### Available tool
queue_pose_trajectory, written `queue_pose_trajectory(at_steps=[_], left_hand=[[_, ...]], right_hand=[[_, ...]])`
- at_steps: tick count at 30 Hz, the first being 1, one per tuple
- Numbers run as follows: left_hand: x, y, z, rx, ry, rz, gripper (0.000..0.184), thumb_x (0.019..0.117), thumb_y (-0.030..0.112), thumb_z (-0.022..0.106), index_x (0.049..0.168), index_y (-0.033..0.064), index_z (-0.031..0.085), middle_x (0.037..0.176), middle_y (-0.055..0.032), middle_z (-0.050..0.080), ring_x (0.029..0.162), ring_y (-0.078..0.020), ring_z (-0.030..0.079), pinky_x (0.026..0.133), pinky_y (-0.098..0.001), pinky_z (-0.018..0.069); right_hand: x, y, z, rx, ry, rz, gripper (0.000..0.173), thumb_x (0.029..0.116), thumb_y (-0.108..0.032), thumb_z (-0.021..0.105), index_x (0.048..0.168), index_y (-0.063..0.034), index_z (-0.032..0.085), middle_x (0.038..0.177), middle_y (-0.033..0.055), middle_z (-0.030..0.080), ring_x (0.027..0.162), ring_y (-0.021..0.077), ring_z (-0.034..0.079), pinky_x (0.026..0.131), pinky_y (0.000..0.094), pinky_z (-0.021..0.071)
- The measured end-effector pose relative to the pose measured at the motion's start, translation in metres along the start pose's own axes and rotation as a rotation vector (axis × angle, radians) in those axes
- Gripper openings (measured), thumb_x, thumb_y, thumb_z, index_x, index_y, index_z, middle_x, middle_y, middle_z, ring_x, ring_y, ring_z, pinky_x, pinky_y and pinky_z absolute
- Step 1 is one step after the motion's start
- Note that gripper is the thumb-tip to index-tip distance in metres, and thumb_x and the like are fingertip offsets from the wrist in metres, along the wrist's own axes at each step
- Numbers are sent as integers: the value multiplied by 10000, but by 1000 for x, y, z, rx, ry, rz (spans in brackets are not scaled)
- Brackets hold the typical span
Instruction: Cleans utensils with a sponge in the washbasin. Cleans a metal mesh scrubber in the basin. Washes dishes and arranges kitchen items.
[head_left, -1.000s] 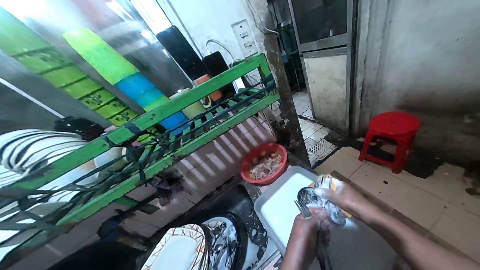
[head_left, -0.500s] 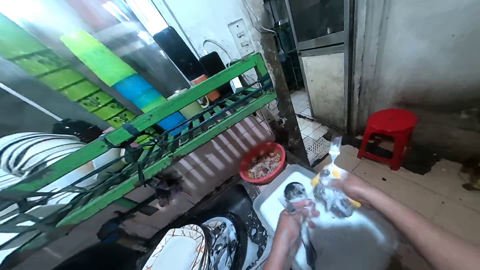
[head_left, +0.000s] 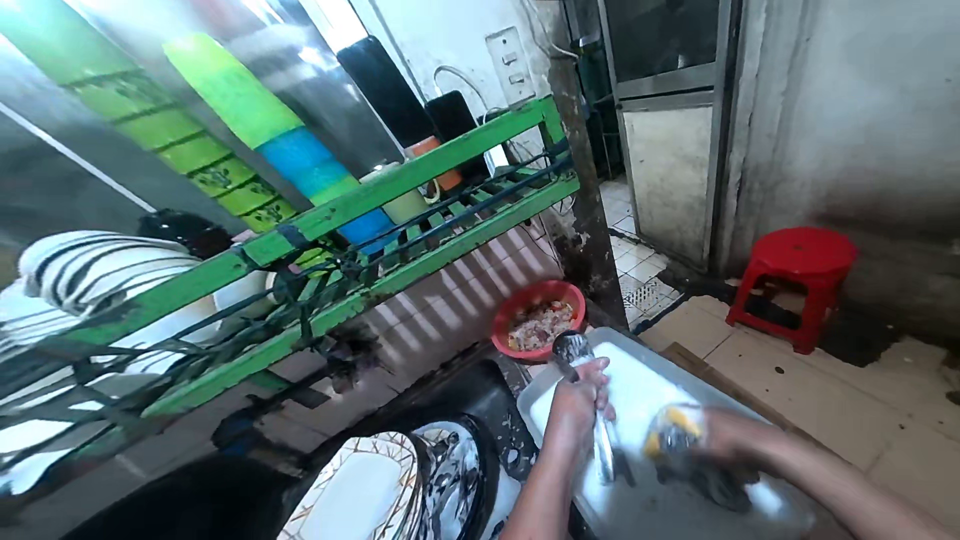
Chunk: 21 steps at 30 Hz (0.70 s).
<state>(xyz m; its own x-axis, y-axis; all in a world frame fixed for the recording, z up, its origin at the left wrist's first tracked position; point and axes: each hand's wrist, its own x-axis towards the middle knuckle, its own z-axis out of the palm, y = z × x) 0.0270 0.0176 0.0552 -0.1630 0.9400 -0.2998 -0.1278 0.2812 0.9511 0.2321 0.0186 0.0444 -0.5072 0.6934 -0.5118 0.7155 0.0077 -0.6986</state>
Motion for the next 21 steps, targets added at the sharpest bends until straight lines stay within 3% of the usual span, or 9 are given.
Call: queue_pose_trajectory(at_steps=[2, 3, 4, 6, 7, 11, 13, 17, 21], left_hand=[[2, 0, 10, 445, 79, 69, 266, 1056, 68, 510, 1282, 26, 644, 922, -92, 627, 676, -143, 565, 624, -295, 494], [1, -3, 13, 610, 60, 128, 285, 1036, 60, 544, 1301, 34, 644, 1141, -151, 665, 930, -216, 647, 838, -386, 539], [1, -11, 15, 678, 18, 206, 352, 985, 24, 585, 1336, 13, 606, 1274, -207, 621, 1110, -282, 636, 974, -454, 524], [0, -36, 17, 621, -22, 316, 543, 878, 22, 625, 1403, -1, 492, 1301, -207, 603, 1202, -272, 602, 1037, -455, 503], [-1, -40, 23, 568, -28, 285, 541, 921, 18, 601, 1443, 8, 461, 1329, -206, 597, 1239, -266, 586, 1064, -453, 486], [-16, -5, 42, 655, -129, 50, 330, 995, 125, 618, 1300, -1, 613, 1199, -150, 643, 1055, -203, 636, 939, -374, 529], [-21, 6, 40, 421, -184, -112, 241, 998, 60, 615, 1220, -34, 617, 877, -72, 621, 647, -97, 593, 599, -239, 530], [-30, 6, 38, 283, -142, -115, 128, 981, -5, 570, 1088, -30, 635, 691, -28, 566, 530, -80, 520, 505, -223, 455], [-35, 0, 27, 301, -108, -102, 203, 1039, 84, 548, 1195, -10, 637, 721, -10, 543, 545, -68, 498, 512, -216, 440]], right_hand=[[-13, -15, -6, 416, 273, -75, 487, 908, -168, 780, 1334, -49, 575, 1158, 153, 670, 1041, 239, 672, 926, 418, 560], [-18, -25, -7, 553, 346, -119, 519, 888, -145, 795, 1346, -69, 563, 1134, 135, 674, 989, 222, 683, 874, 410, 581], [-21, -34, -6, 614, 399, -159, 583, 860, -123, 812, 1384, -98, 556, 1180, 122, 671, 1005, 219, 681, 873, 418, 582], [-19, -43, 3, 612, 502, -232, 641, 804, -86, 831, 1391, -125, 577, 1330, 88, 625, 1089, 195, 664, 909, 411, 583], [-16, -43, 7, 626, 563, -247, 591, 800, -24, 812, 1350, -97, 610, 1380, 90, 594, 1129, 194, 644, 933, 411, 566], [8, -15, 9, 985, 793, -159, 420, 874, 55, 707, 1274, -37, 617, 1013, 129, 706, 831, 202, 696, 724, 402, 599], [12, -7, 5, 1087, 813, -133, 410, 920, 36, 672, 1308, -56, 577, 995, 115, 694, 794, 184, 686, 692, 378, 593], [10, -11, -1, 671, 630, -38, 497, 883, -5, 749, 1345, -20, 565, 1133, 162, 679, 995, 233, 680, 888, 428, 569], [18, -18, -17, 355, 744, 29, 481, 904, -76, 760, 1348, 8, 596, 1195, 269, 669, 1126, 410, 642, 993, 614, 472]])
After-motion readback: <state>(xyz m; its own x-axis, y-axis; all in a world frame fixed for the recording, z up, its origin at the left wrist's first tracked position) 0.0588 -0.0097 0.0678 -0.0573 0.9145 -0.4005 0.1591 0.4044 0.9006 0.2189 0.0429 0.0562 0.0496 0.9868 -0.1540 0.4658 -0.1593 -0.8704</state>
